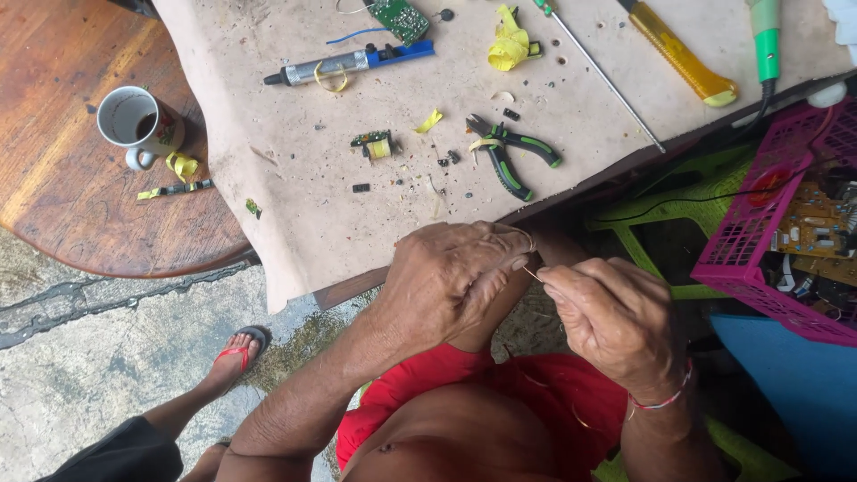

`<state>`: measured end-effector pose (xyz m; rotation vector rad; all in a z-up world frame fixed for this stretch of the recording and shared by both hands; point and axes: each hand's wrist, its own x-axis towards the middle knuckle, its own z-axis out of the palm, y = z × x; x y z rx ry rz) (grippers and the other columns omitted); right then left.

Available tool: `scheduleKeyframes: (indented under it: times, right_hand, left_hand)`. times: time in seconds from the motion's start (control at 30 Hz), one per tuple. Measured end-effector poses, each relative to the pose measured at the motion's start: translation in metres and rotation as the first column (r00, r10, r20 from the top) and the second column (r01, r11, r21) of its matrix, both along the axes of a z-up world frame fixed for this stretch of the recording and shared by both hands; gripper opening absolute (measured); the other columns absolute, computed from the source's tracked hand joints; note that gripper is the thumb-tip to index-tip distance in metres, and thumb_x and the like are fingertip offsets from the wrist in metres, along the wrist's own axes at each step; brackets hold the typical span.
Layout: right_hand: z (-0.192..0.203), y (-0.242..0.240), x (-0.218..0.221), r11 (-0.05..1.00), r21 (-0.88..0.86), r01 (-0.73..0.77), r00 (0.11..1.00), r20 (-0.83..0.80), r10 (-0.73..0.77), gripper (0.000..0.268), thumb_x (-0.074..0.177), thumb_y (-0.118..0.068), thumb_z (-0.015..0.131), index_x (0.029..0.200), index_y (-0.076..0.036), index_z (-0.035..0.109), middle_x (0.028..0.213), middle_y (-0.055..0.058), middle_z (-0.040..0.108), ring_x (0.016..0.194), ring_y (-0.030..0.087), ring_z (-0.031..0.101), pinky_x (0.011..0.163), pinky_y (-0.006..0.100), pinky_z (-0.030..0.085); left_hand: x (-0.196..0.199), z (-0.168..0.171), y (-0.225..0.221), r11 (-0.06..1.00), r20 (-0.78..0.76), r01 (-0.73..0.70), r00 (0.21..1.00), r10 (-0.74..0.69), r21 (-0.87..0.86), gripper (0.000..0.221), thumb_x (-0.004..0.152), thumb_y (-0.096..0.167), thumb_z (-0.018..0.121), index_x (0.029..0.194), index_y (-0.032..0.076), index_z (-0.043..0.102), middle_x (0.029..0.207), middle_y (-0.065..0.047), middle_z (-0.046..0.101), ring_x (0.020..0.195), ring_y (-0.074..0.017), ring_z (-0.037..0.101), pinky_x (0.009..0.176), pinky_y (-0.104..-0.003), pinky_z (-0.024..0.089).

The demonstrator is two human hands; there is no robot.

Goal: Disassembling a small electronic transformer by peeling off tape and unwinding the copper wire.

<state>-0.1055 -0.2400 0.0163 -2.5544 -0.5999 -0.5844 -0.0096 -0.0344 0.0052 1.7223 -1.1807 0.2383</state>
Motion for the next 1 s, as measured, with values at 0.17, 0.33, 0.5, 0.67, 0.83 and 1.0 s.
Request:
scheduleKeyframes:
  times: [0.17, 0.33, 0.5, 0.67, 0.83, 1.0]
  right_hand:
    - [0.008, -0.012, 0.0, 0.992, -0.077, 0.104, 0.986, 0.136, -0.093, 0.005, 0.103, -0.009, 0.066, 0.105, -0.007, 0.07, 0.086, 0.009, 0.069, 0.066, 0.027, 0.061, 0.061, 0.043, 0.05]
    - [0.009, 0.018, -0.001, 0.994, 0.093, 0.051, 0.998, 0.014, -0.053, 0.009, 0.101, -0.007, 0.06, 0.103, -0.005, 0.068, 0.085, 0.009, 0.067, 0.07, 0.026, 0.064, 0.067, 0.041, 0.052]
    - [-0.003, 0.037, -0.001, 0.994, 0.098, 0.051, 0.999, -0.007, -0.05, 0.026, 0.103, 0.0, 0.062, 0.127, -0.009, 0.066, 0.079, 0.0, 0.055, 0.061, 0.022, 0.051, 0.06, 0.041, 0.046]
    - [0.0, 0.023, -0.008, 0.998, 0.054, 0.031, 1.0, -0.006, -0.03, 0.008, 0.098, -0.009, 0.063, 0.102, -0.011, 0.07, 0.094, 0.003, 0.068, 0.067, 0.024, 0.059, 0.064, 0.039, 0.05]
    - [0.025, 0.008, 0.011, 0.996, -0.015, 0.085, 0.987, 0.14, -0.082, 0.003, 0.099, -0.008, 0.068, 0.098, -0.006, 0.069, 0.087, 0.006, 0.067, 0.065, 0.025, 0.059, 0.061, 0.042, 0.046]
    - [-0.008, 0.015, 0.024, 0.997, 0.007, 0.076, 0.997, -0.018, -0.076, 0.011, 0.1, 0.002, 0.055, 0.101, -0.006, 0.062, 0.08, 0.008, 0.056, 0.069, 0.029, 0.055, 0.066, 0.044, 0.044]
  left_hand:
    - [-0.005, 0.01, 0.004, 0.933, -0.559, 0.356, 0.764, -0.322, -0.051, 0.03, 0.108, 0.029, 0.048, 0.104, 0.007, 0.069, 0.091, -0.003, 0.071, 0.079, -0.0158, 0.069, 0.07, -0.028, 0.058]
    - [-0.021, 0.036, 0.013, 0.922, -0.627, 0.261, 0.677, -0.386, -0.286, 0.021, 0.105, 0.018, 0.058, 0.108, 0.001, 0.071, 0.099, -0.012, 0.077, 0.091, -0.0213, 0.077, 0.083, -0.03, 0.062]
    - [-0.022, 0.029, 0.004, 0.93, -0.663, -0.108, 0.731, -0.165, -0.35, 0.018, 0.098, 0.012, 0.062, 0.101, -0.004, 0.07, 0.096, -0.019, 0.077, 0.091, -0.0287, 0.081, 0.088, -0.035, 0.07]
    - [-0.002, -0.008, 0.003, 0.999, -0.107, 0.051, 0.993, -0.052, -0.018, 0.011, 0.098, 0.005, 0.065, 0.105, -0.001, 0.071, 0.099, -0.016, 0.079, 0.095, -0.0304, 0.083, 0.068, -0.028, 0.072]
    - [-0.01, 0.013, 0.001, 0.968, -0.558, 0.196, 0.792, -0.249, -0.155, 0.024, 0.103, 0.017, 0.056, 0.1, -0.001, 0.071, 0.091, -0.012, 0.074, 0.083, -0.0222, 0.073, 0.074, -0.031, 0.062]
    - [-0.015, 0.015, 0.009, 0.921, -0.789, 0.112, 0.484, -0.378, -0.373, 0.021, 0.101, 0.018, 0.063, 0.102, -0.001, 0.071, 0.088, -0.015, 0.074, 0.081, -0.0208, 0.072, 0.078, -0.031, 0.06]
